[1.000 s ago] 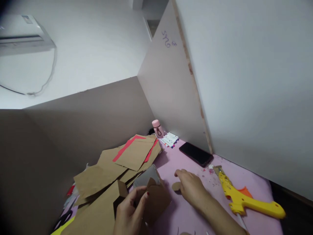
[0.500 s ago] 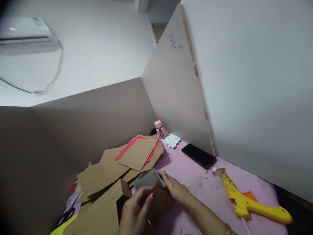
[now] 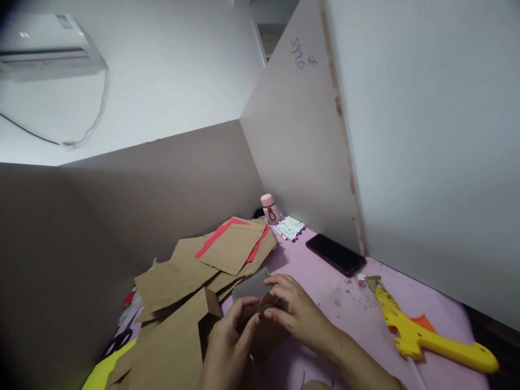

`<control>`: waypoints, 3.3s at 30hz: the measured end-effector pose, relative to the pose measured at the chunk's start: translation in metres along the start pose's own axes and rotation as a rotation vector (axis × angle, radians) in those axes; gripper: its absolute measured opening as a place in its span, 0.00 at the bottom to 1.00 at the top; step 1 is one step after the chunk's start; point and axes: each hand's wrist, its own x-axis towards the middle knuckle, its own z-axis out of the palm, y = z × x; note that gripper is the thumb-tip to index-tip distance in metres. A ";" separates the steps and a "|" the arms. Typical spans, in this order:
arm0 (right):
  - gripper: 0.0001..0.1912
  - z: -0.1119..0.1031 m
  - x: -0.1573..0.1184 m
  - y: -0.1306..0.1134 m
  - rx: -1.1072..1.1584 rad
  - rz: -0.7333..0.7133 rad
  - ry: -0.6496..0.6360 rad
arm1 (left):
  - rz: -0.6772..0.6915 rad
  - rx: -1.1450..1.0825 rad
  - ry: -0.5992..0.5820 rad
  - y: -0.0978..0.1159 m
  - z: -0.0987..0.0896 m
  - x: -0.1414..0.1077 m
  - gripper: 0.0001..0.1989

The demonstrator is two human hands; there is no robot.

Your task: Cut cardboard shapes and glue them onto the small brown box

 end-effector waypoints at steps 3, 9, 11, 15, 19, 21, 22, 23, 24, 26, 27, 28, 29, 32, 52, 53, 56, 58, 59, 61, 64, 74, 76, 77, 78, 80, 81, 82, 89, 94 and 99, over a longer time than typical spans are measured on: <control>0.08 -0.001 -0.002 0.000 0.020 0.027 -0.025 | 0.016 -0.020 -0.034 0.001 -0.003 0.000 0.11; 0.28 0.000 -0.004 0.009 0.297 0.063 -0.025 | 0.030 0.014 -0.007 0.002 -0.002 -0.001 0.10; 0.38 0.005 0.001 0.020 0.433 0.133 0.076 | 0.041 0.030 0.037 0.002 0.000 -0.001 0.09; 0.40 0.019 0.015 0.039 0.578 0.311 0.109 | 0.028 0.051 0.062 0.001 0.002 0.000 0.09; 0.40 0.026 0.019 0.040 0.566 0.298 0.040 | 0.049 0.075 0.023 0.000 0.001 0.002 0.10; 0.39 0.027 0.017 0.036 0.561 0.285 0.029 | 0.062 0.090 0.036 -0.001 0.001 0.002 0.10; 0.38 0.027 0.016 0.034 0.561 0.281 0.027 | 0.064 0.095 0.044 -0.001 0.001 0.001 0.10; 0.39 0.027 0.015 0.033 0.562 0.279 0.027 | 0.063 0.097 0.049 -0.002 0.001 0.001 0.10; 0.39 0.028 0.015 0.032 0.563 0.278 0.028 | 0.059 0.094 0.053 -0.002 0.002 0.001 0.10; 0.40 0.028 0.014 0.033 0.566 0.276 0.031 | 0.049 0.074 0.072 -0.003 0.003 0.000 0.10; 0.40 0.028 0.014 0.034 0.566 0.275 0.032 | 0.047 0.062 0.079 -0.003 0.004 0.000 0.10; 0.41 0.029 0.014 0.036 0.565 0.274 0.036 | 0.046 0.051 0.085 -0.003 0.005 0.000 0.10; 0.41 0.029 0.014 0.038 0.564 0.274 0.038 | 0.047 0.043 0.086 -0.003 0.005 0.000 0.09; 0.40 0.031 0.014 0.043 0.555 0.266 0.041 | 0.049 0.028 0.072 -0.004 0.006 0.000 0.09; 0.19 0.008 0.008 0.015 0.411 0.059 -0.088 | 0.002 0.060 0.043 -0.003 0.006 -0.002 0.08; 0.19 0.008 0.008 0.014 0.422 0.058 -0.086 | 0.004 0.061 0.037 -0.002 0.005 -0.002 0.08; 0.19 0.008 0.008 0.013 0.454 0.061 -0.078 | 0.011 0.043 -0.010 0.001 0.000 -0.004 0.10; 0.19 0.008 0.009 0.013 0.454 0.062 -0.072 | 0.032 0.023 -0.030 0.001 -0.003 -0.004 0.12; 0.19 0.008 0.009 0.013 0.446 0.062 -0.073 | 0.047 0.019 -0.026 0.001 -0.004 -0.003 0.12; 0.19 0.007 0.009 0.013 0.428 0.059 -0.078 | 0.067 0.014 -0.010 0.000 -0.006 -0.002 0.13; 0.20 0.007 0.009 0.014 0.415 0.055 -0.085 | 0.016 -0.008 -0.005 -0.003 -0.007 0.000 0.12; 0.20 0.003 0.007 0.013 0.329 0.041 -0.079 | 0.020 -0.059 -0.039 -0.006 -0.011 0.000 0.15; 0.20 0.003 0.007 0.013 0.317 0.048 -0.075 | 0.033 -0.057 -0.065 -0.008 -0.012 0.001 0.17; 0.20 0.003 0.007 0.013 0.314 0.047 -0.072 | 0.036 -0.057 -0.074 -0.009 -0.013 0.001 0.17; 0.19 0.004 0.007 0.012 0.313 0.045 -0.069 | 0.035 -0.054 -0.075 -0.010 -0.013 0.002 0.18; 0.19 0.004 0.007 0.011 0.321 0.038 -0.062 | 0.031 -0.042 -0.070 -0.011 -0.013 0.003 0.18; 0.19 0.003 0.006 0.010 0.328 0.037 -0.058 | 0.032 -0.038 -0.063 -0.012 -0.013 0.003 0.17; 0.19 0.003 0.006 0.009 0.335 0.038 -0.053 | 0.037 -0.040 -0.055 -0.012 -0.013 0.003 0.17; 0.16 0.001 0.006 0.007 0.339 0.053 -0.030 | 0.045 -0.072 -0.050 -0.012 -0.013 0.000 0.14; 0.18 -0.001 0.006 0.008 0.285 0.009 -0.056 | 0.050 -0.067 -0.034 -0.012 -0.012 0.001 0.14; 0.17 -0.004 0.003 0.008 0.271 -0.001 -0.061 | 0.056 -0.035 -0.043 -0.010 -0.012 0.001 0.14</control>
